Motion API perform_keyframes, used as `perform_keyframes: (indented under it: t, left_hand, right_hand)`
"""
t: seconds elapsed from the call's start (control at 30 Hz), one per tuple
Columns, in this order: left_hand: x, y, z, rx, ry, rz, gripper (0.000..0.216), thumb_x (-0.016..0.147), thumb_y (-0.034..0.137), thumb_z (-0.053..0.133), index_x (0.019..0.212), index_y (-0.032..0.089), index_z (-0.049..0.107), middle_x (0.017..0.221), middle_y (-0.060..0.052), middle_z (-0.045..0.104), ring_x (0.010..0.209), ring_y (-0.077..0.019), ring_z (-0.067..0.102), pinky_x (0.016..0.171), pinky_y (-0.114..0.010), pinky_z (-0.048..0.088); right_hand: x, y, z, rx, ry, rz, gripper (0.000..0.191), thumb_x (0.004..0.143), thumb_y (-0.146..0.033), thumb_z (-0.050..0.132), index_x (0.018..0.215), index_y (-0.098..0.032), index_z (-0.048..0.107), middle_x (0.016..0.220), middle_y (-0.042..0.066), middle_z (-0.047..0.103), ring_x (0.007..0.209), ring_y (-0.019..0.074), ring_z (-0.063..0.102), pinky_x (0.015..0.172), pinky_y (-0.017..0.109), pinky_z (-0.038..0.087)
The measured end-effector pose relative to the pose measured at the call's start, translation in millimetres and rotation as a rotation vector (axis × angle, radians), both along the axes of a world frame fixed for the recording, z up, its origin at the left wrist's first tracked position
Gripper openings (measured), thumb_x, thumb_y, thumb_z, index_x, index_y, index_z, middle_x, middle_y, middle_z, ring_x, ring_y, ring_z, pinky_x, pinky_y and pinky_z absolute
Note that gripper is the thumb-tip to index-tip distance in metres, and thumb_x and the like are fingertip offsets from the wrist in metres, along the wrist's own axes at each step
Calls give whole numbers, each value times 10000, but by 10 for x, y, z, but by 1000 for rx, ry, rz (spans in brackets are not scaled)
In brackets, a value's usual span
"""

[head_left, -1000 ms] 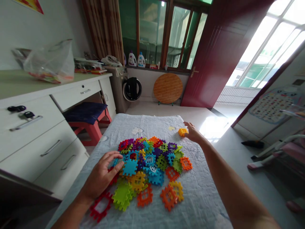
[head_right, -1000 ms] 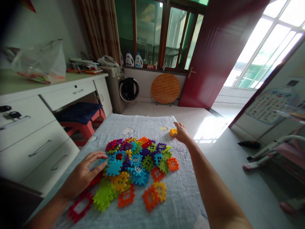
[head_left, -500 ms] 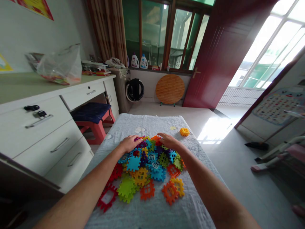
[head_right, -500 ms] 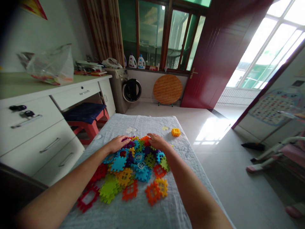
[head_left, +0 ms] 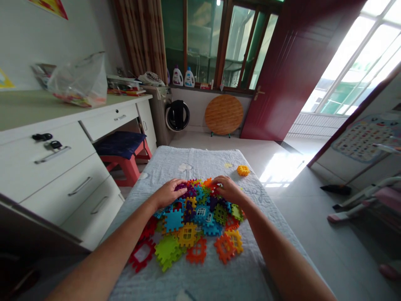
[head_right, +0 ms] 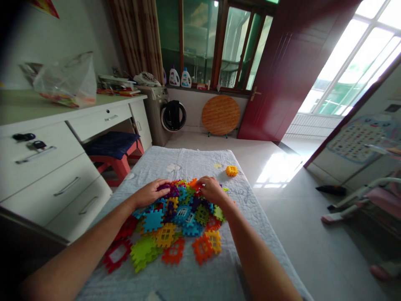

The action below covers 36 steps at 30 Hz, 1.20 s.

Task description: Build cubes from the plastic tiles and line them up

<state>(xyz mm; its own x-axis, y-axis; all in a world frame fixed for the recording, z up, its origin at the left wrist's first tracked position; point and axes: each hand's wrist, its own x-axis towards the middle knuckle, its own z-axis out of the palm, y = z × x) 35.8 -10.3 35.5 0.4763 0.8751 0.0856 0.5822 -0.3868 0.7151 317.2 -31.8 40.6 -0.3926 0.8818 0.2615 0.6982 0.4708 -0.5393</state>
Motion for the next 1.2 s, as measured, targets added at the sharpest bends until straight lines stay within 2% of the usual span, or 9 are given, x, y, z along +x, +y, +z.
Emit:
perform_keyframes:
  t: [0.17, 0.3, 0.43, 0.57, 0.63, 0.8, 0.9, 1.07, 1.2]
  left_hand:
    - [-54, -263, 164, 120, 58, -46, 349, 816, 468, 551, 1039, 236, 684, 1103, -57, 665, 1139, -270, 550, 1060, -432, 374]
    - [-89, -489, 227, 184, 48, 10, 295, 827, 458, 553, 973, 242, 691, 1161, -56, 639, 1205, -271, 505, 1093, -458, 346]
    - [-197, -572, 116, 281, -48, 189, 328, 867, 453, 504, 1053, 231, 659, 1306, -65, 531, 1234, -239, 492, 1082, -399, 373]
    - [-381, -503, -80, 352, -107, 319, 358, 873, 483, 488, 1037, 210, 651, 1249, -76, 567, 1217, -236, 505, 1095, -401, 351]
    - [-477, -460, -138, 320, -110, 332, 395, 862, 520, 484, 1024, 201, 651, 1194, -77, 607, 1189, -239, 530, 1079, -395, 369]
    - [-632, -442, -109, 120, -90, 322, 472, 831, 584, 505, 1043, 189, 652, 1087, -65, 680, 1051, -240, 617, 980, -366, 452]
    - [-620, -464, -90, 1, -143, 287, 491, 812, 599, 536, 1056, 191, 660, 1074, -58, 696, 1032, -244, 625, 953, -358, 466]
    - [-461, -469, -158, -101, -486, 337, 488, 804, 559, 588, 1105, 178, 642, 1105, -63, 692, 1066, -242, 611, 958, -351, 455]
    - [-382, -458, -158, -47, -690, 406, 450, 803, 535, 598, 1072, 178, 651, 1163, -77, 669, 1110, -250, 591, 991, -352, 427]
  right_hand:
    - [37, -140, 32, 25, 185, -72, 194, 724, -63, 541, 808, -210, 637, 886, 23, 646, 878, 174, 581, 874, 334, 426]
    - [66, -214, 66, -4, 237, -86, 200, 673, -64, 524, 781, -215, 599, 847, 4, 621, 849, 164, 565, 846, 318, 437]
    - [131, -256, 103, -61, 291, -115, 197, 664, -118, 528, 815, -222, 601, 842, -3, 627, 841, 164, 564, 824, 307, 434]
    - [190, -276, 112, -166, 416, -9, 164, 702, -207, 514, 827, -210, 621, 809, -6, 625, 787, 159, 569, 758, 285, 441]
    - [204, -275, 109, -199, 506, 2, 172, 716, -252, 506, 835, -205, 622, 788, -5, 615, 749, 155, 559, 709, 272, 442]
    - [238, -260, 121, -92, 647, -227, 136, 696, -287, 516, 748, -197, 605, 668, -9, 554, 636, 141, 496, 609, 253, 407]
    - [276, -254, 119, -74, 699, -288, 117, 713, -297, 517, 685, -196, 569, 603, -16, 516, 591, 135, 471, 583, 251, 391]
    - [297, -237, 75, -120, 637, -289, 204, 766, -355, 548, 648, -189, 550, 569, -34, 466, 556, 113, 419, 537, 235, 342]
    - [276, -195, 33, -81, 560, -282, 242, 771, -397, 588, 678, -174, 591, 645, -25, 496, 610, 109, 437, 564, 231, 348]
